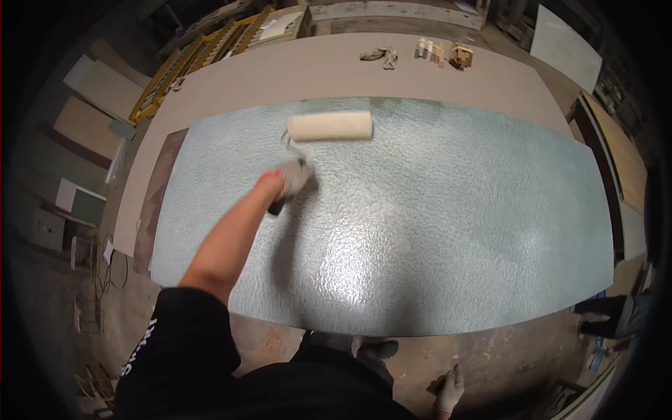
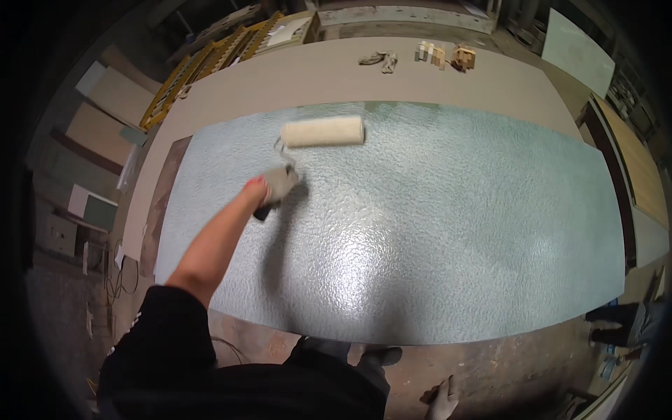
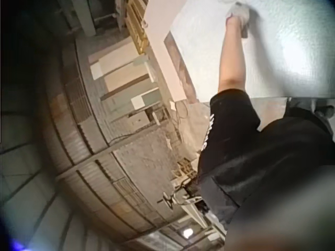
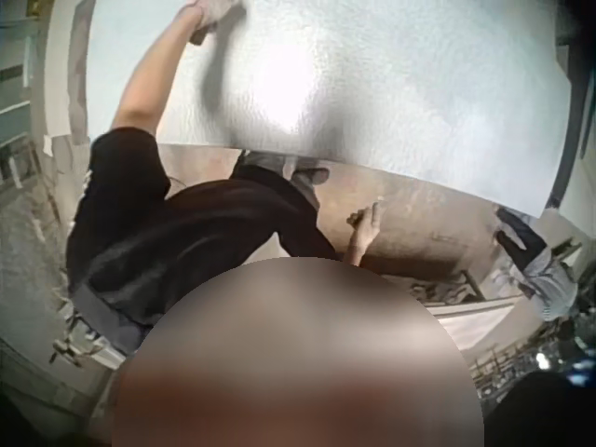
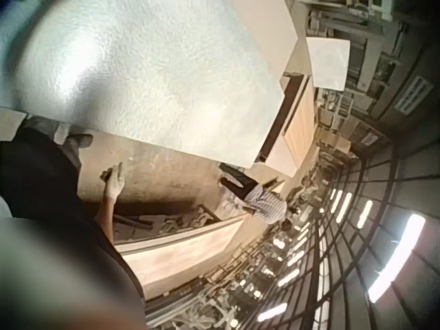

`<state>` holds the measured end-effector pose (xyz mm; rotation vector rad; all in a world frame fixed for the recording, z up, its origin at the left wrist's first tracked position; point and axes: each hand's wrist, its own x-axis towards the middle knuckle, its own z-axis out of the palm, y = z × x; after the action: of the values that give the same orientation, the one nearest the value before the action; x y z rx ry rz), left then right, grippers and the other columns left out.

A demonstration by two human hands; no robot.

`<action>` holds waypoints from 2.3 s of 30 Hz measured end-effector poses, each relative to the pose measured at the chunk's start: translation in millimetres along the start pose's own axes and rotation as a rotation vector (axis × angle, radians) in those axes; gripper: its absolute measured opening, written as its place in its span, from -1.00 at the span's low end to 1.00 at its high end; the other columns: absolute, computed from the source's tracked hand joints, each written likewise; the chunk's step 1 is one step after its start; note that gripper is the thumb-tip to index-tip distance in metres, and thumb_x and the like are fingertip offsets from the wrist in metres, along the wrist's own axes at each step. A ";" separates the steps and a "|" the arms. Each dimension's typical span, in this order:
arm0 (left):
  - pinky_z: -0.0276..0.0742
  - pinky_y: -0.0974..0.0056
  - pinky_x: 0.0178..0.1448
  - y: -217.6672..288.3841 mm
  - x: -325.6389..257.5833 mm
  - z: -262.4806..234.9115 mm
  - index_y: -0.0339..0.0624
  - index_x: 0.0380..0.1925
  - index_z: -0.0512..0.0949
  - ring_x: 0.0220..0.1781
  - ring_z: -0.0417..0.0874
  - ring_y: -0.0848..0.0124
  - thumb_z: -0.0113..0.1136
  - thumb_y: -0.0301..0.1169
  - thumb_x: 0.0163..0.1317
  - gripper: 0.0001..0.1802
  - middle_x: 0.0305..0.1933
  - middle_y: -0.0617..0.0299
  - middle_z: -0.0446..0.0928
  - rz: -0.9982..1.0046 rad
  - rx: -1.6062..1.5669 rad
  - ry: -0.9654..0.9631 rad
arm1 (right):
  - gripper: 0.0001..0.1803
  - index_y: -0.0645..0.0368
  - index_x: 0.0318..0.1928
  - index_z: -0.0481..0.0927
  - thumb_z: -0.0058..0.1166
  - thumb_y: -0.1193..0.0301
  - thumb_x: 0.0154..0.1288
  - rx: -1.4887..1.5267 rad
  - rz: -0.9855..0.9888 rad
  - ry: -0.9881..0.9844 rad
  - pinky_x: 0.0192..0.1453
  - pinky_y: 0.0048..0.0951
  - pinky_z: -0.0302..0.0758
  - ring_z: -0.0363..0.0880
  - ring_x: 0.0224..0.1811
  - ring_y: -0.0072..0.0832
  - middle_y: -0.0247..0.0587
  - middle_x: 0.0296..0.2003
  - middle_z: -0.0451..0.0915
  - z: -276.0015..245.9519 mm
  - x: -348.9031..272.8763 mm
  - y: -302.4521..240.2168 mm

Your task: Applying white paint to a large wooden panel using a paint roller.

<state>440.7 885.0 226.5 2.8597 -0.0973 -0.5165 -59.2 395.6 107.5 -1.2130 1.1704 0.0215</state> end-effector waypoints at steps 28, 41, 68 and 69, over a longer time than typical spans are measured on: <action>0.63 -0.06 -0.07 89.4 47.0 10.2 -0.44 -0.15 0.62 -0.19 0.77 -0.11 -0.11 -0.10 0.48 -0.46 -0.25 -0.33 0.68 -0.118 -0.105 -0.030 | -0.82 0.04 -0.25 0.46 0.09 0.32 0.57 -0.095 0.159 0.002 -0.53 -0.43 0.23 0.20 -0.63 -0.62 -0.50 -0.61 0.20 -63.3 19.7 -67.2; 0.59 -0.15 0.07 74.4 52.3 5.1 -0.40 -0.07 0.64 0.04 0.69 -0.24 -0.15 0.04 0.50 -0.35 -0.06 -0.40 0.63 -0.178 0.057 0.069 | -0.84 0.11 -0.14 0.62 0.02 0.34 0.55 -0.143 0.308 0.165 -0.46 -0.42 0.30 0.32 -0.54 -0.56 -0.42 -0.53 0.38 -95.6 21.0 -71.8; 0.63 0.04 -0.38 78.6 -27.2 24.3 -0.48 -0.10 0.56 -0.50 0.73 0.12 -0.07 0.00 0.46 -0.39 -0.41 -0.14 0.63 -0.499 -0.208 0.103 | -0.47 0.16 0.35 0.51 0.07 0.17 0.49 -0.271 0.223 0.040 -0.29 -0.31 0.58 0.55 -0.40 -0.45 -0.25 -0.32 0.54 -121.5 75.7 -74.9; 0.62 0.03 -0.41 53.0 5.4 15.6 -0.50 -0.13 0.56 -0.50 0.73 0.11 -0.07 0.02 0.46 -0.36 -0.44 -0.12 0.61 -0.485 -0.264 0.107 | -0.47 0.16 0.35 0.51 0.07 0.17 0.49 -0.272 0.226 0.034 -0.29 -0.31 0.58 0.55 -0.40 -0.45 -0.25 -0.32 0.54 -123.0 71.9 -73.8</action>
<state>439.0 829.6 223.2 2.6301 0.6467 -0.4203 -67.5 236.1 123.3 -1.3145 1.3619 0.3405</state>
